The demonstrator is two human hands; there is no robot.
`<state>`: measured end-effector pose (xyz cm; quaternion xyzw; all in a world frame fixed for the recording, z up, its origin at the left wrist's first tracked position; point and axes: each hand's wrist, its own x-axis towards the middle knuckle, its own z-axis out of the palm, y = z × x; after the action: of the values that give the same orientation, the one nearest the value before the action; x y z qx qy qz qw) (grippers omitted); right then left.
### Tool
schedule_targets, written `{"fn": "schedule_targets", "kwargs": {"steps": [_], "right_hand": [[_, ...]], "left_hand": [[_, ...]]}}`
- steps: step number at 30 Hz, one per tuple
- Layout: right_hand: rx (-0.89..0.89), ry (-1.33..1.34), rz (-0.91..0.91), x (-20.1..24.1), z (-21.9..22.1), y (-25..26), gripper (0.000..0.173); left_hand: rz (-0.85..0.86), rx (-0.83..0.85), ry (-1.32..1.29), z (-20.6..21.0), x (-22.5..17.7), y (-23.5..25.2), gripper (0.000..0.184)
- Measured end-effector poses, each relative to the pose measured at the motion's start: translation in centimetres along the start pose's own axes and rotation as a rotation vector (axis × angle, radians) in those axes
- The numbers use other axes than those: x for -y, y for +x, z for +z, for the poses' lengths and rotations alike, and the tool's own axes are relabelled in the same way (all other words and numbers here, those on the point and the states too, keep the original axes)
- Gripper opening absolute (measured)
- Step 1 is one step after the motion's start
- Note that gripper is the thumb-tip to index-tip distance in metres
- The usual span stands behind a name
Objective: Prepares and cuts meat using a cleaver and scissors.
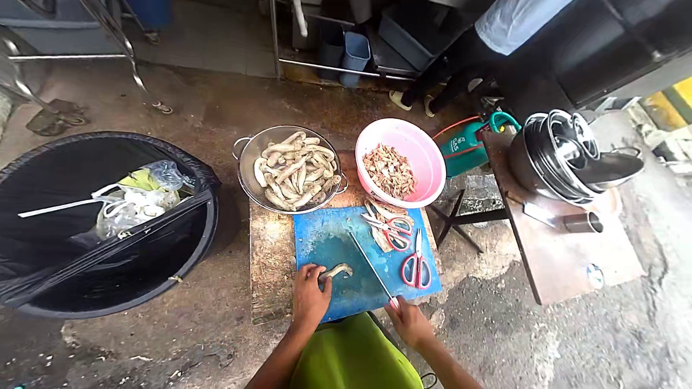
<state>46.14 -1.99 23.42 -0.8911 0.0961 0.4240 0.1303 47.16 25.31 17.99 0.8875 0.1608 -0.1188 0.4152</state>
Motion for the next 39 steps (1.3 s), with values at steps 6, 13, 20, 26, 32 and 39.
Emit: {"fn": "schedule_targets", "kwargs": {"steps": [6,13,20,26,32,39], "right_hand": [[-0.072,0.053,-0.045,1.1,0.4,-2.2,0.048],[0.103,0.013,-0.061,3.0,-0.6,-5.3,0.052],[0.138,-0.032,-0.047,3.7,-0.5,-5.8,0.051],[0.157,-0.058,-0.04,4.0,-0.6,-5.8,0.051],[0.238,-0.142,0.114,7.4,-0.4,-5.2,0.052],[0.131,0.034,-0.037,3.6,1.1,-1.0,0.056]], "left_hand": [[0.23,0.054,0.091,-0.7,1.2,0.4,0.025],[0.142,0.402,0.315,-1.7,-1.8,2.4,0.035],[0.138,0.415,0.306,-1.7,-1.8,2.7,0.033],[0.136,0.396,0.276,-1.6,-1.5,2.6,0.032],[0.108,0.421,0.294,-1.9,-1.9,2.8,0.031],[0.143,0.423,0.287,-1.6,-1.3,2.7,0.037]]}}
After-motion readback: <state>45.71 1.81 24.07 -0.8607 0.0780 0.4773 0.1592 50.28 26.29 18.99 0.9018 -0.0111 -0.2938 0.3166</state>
